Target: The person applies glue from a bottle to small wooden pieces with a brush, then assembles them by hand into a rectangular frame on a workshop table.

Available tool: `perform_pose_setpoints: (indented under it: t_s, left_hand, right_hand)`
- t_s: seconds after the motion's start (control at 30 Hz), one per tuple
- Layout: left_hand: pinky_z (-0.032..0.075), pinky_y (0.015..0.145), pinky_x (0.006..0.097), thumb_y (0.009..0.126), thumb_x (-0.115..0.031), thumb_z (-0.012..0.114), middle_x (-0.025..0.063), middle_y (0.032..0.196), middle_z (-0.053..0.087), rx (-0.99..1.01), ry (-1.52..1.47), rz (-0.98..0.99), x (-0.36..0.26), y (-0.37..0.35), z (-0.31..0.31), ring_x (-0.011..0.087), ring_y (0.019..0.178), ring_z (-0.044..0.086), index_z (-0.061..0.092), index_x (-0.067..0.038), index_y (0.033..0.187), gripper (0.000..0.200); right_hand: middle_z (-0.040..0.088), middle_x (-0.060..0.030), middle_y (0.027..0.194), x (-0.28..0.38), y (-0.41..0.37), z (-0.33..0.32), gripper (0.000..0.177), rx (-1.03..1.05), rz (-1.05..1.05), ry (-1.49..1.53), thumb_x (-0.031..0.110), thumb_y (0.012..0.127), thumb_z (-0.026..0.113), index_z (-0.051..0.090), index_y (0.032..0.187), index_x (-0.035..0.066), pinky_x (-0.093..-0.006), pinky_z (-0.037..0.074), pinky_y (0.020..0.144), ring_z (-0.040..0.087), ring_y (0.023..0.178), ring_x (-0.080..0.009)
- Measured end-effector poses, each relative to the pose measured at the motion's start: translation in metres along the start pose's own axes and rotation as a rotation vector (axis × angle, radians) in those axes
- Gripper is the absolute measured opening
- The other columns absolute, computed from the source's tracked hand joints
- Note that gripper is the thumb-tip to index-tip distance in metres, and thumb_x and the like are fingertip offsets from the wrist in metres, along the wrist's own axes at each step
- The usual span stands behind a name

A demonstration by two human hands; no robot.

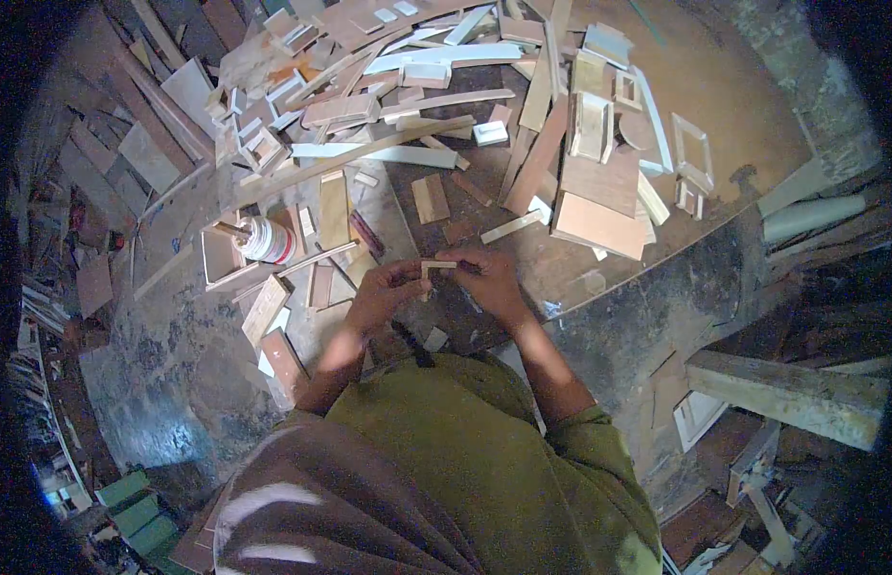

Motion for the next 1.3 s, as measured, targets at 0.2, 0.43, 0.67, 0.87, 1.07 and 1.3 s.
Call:
perform_pose_setpoints:
  t_s: [0.2, 0.43, 0.67, 0.87, 1.07, 1.3]
  left_hand:
    - [0.044, 0.077, 0.0241, 0.077, -0.014, 0.068, 0.0052, 0.096, 0.064, -0.016, -0.063, -0.051, 0.005, 0.001, -0.001, 0.0095, 0.084, 0.057, 0.059, 0.0, 0.112, 0.038]
    - [0.042, 0.071, 0.0233, 0.079, -0.018, 0.067, 0.0018, 0.091, 0.063, -0.06, -0.044, -0.204, 0.019, 0.005, -0.008, 0.0077, 0.078, 0.055, 0.059, -0.002, 0.111, 0.037]
    - [0.044, 0.068, 0.024, 0.078, -0.024, 0.067, 0.0023, 0.084, 0.065, -0.109, 0.037, -0.018, 0.046, 0.035, -0.019, 0.0089, 0.074, 0.057, 0.063, -0.003, 0.106, 0.036]
    - [0.048, 0.069, 0.0283, 0.073, -0.027, 0.07, 0.0109, 0.083, 0.068, -0.158, 0.492, 0.022, 0.042, 0.051, -0.026, 0.0153, 0.078, 0.064, 0.065, -0.005, 0.101, 0.035]
    - [0.047, 0.06, 0.0266, 0.078, -0.027, 0.066, 0.0078, 0.071, 0.065, -0.195, 0.549, 0.086, 0.037, 0.054, -0.017, 0.0115, 0.063, 0.059, 0.064, -0.002, 0.103, 0.035]
    - [0.047, 0.06, 0.031, 0.079, -0.03, 0.065, 0.0128, 0.066, 0.064, -0.227, 0.726, 0.112, 0.031, 0.056, -0.013, 0.0162, 0.06, 0.062, 0.065, -0.008, 0.103, 0.032]
  right_hand:
    - [0.066, -0.0084, 0.095, 0.005, 0.0, -0.001, 0.022, 0.034, 0.067, 0.033, 0.006, 0.075, 0.068, 0.066, 0.096, 0.002, -0.0271, 0.047, 0.081, 0.061, 0.089, -0.0145]
    - [0.067, -0.0105, 0.088, 0.0, 0.006, 0.004, 0.024, 0.071, 0.024, -0.005, 0.008, 0.074, 0.065, 0.066, 0.097, 0.005, -0.0286, 0.048, 0.074, 0.063, 0.082, -0.0187]
    - [0.063, -0.0126, 0.092, -0.027, 0.019, 0.01, 0.026, 0.024, -0.049, -0.132, 0.01, 0.073, 0.066, 0.064, 0.099, 0.007, -0.0338, 0.047, 0.075, 0.06, 0.084, -0.0244]
    - [0.06, -0.0117, 0.088, -0.028, 0.021, 0.006, 0.026, -0.003, -0.116, -0.313, 0.009, 0.071, 0.065, 0.064, 0.097, 0.007, -0.036, 0.045, 0.074, 0.055, 0.083, -0.0276]
    - [0.06, -0.0145, 0.092, -0.042, 0.02, 0.006, 0.021, -0.029, -0.115, -0.337, 0.01, 0.074, 0.062, 0.064, 0.095, 0.006, -0.0392, 0.044, 0.077, 0.054, 0.088, -0.0313]
    - [0.06, -0.0135, 0.098, -0.036, 0.021, 0.004, 0.025, 0.033, -0.043, -0.396, 0.014, 0.074, 0.064, 0.064, 0.098, 0.008, -0.0408, 0.043, 0.08, 0.053, 0.093, -0.032]
Point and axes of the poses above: each hand's wrist, its own y-axis towards the middle knuckle, its own z-axis out of the palm, x = y × z, the point moved 5 cm from there along y, towards the middle knuckle
